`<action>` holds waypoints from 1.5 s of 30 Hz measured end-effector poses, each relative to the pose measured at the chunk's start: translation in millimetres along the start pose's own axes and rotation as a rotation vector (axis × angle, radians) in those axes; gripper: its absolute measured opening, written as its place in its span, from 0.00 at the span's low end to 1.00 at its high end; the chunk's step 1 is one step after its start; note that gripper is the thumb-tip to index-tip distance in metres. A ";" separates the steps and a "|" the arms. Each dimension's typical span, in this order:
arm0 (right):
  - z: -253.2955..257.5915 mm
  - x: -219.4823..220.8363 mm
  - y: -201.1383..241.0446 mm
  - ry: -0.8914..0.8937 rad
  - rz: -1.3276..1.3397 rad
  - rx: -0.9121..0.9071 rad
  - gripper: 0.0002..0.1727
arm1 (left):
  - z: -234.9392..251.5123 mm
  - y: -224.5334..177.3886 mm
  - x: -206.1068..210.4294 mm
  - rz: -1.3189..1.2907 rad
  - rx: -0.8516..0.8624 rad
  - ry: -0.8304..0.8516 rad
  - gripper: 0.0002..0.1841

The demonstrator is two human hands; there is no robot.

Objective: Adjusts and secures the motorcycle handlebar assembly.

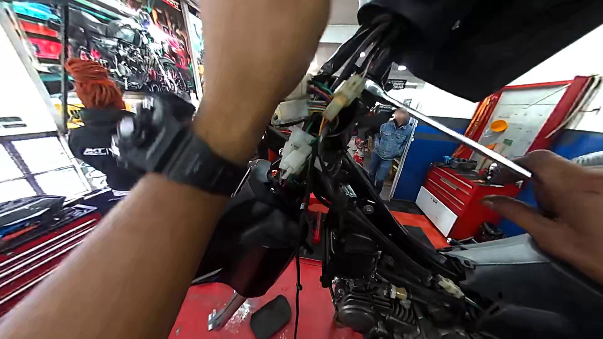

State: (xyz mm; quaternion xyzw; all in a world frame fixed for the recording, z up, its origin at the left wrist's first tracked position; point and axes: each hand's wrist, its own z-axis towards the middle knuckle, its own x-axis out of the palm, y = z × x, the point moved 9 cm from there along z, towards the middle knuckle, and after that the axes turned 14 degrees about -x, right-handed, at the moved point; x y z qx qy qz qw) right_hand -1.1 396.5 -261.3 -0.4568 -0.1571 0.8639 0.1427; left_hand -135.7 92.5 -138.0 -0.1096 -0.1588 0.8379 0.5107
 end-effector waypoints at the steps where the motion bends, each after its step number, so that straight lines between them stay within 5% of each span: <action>1: -1.2 -0.6 1.5 -0.023 -0.016 -0.022 0.21 | -9.4 16.2 -9.1 -0.100 -0.067 -0.064 0.10; 2: -2.5 -3.7 4.4 -0.052 -0.040 -0.046 0.20 | -26.2 29.1 -16.5 -0.193 -0.106 -0.107 0.08; 4: -2.5 -14.6 13.8 -0.079 -0.111 -0.068 0.19 | -89.2 28.8 -26.7 -0.282 -0.103 -0.080 0.21; 6: -0.6 -20.3 20.2 -0.046 -0.141 -0.060 0.18 | -173.2 15.4 -31.6 -0.407 -0.111 -0.076 0.18; 8: 1.2 -20.9 21.5 0.031 -0.112 0.011 0.18 | -252.9 15.6 -11.5 -0.553 -0.318 0.030 0.11; 11: 5.0 -23.1 20.2 0.063 -0.082 0.088 0.15 | -315.0 25.7 38.2 -0.531 -0.663 0.319 0.17; 16: 5.6 -22.3 20.0 0.064 -0.100 0.121 0.13 | -312.6 -56.5 72.3 -0.037 0.090 0.711 0.14; 19: 3.2 -22.0 20.5 0.086 -0.086 0.198 0.21 | -282.7 -80.0 131.7 0.182 0.291 0.965 0.23; 22: 2.1 -23.4 20.4 0.136 -0.086 0.292 0.22 | -274.9 -62.0 202.7 0.463 0.256 1.226 0.36; 25: 3.2 -28.9 20.6 0.132 -0.121 0.321 0.12 | -280.3 -51.6 222.1 0.660 0.216 1.375 0.44; 34: 5.4 -26.1 18.7 0.141 -0.134 0.289 0.10 | -290.9 -50.6 227.7 0.695 0.231 1.267 0.37; 45: 8.7 -25.3 17.0 0.127 -0.124 0.275 0.08 | -290.2 -46.3 235.4 0.754 0.208 1.248 0.41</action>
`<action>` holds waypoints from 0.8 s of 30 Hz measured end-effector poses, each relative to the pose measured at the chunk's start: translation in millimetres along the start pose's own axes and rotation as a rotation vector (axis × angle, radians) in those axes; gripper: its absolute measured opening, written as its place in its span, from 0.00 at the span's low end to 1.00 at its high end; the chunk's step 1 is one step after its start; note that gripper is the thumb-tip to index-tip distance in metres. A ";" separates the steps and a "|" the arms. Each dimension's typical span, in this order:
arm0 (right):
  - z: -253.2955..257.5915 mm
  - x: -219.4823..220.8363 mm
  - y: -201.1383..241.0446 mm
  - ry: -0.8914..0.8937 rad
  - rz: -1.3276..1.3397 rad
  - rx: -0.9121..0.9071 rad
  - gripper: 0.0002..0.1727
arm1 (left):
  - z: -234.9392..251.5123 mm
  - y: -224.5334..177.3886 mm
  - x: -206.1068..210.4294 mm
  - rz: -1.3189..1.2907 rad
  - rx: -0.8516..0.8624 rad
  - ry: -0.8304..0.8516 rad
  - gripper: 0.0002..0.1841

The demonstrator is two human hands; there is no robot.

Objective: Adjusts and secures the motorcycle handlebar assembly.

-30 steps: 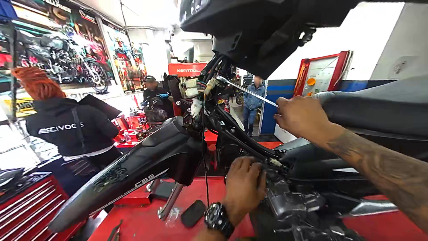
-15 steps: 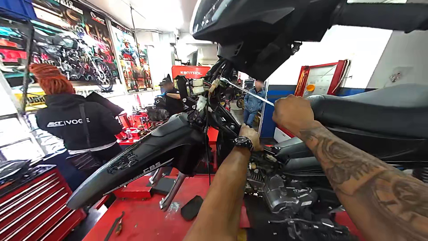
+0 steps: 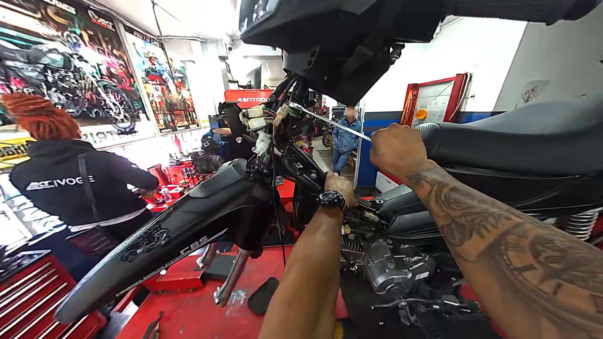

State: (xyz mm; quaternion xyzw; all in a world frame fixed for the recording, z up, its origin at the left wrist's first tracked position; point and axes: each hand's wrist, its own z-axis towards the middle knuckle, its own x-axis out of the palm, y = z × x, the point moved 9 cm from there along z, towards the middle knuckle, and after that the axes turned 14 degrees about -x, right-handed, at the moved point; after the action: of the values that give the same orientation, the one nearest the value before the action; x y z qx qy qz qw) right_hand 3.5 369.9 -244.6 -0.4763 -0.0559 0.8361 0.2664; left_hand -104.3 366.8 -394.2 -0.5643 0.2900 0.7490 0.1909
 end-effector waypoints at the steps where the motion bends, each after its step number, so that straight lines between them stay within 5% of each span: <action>1: 0.7 -0.3 0.0 -0.002 -0.002 -0.001 0.08 | 1.2 0.5 0.2 0.010 -0.008 -0.001 0.41; 11: 41.9 57.0 -32.5 -0.167 0.079 -0.132 0.09 | 0.8 3.1 5.3 -0.119 0.032 -0.022 0.41; 20: 41.1 57.1 -33.1 -0.197 0.053 -0.160 0.12 | 5.1 0.5 8.8 -0.057 0.017 -0.089 0.40; 24: 34.7 52.1 -30.9 -0.214 0.059 -0.189 0.15 | -17.1 -7.0 1.6 -0.186 0.091 -0.229 0.32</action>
State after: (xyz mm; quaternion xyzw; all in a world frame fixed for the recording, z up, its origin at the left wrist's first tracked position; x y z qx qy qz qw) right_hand -34.1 427.8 -255.2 -0.4090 -0.1483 0.8805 0.1880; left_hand -87.9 360.9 -400.6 -0.4903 0.2466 0.7736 0.3168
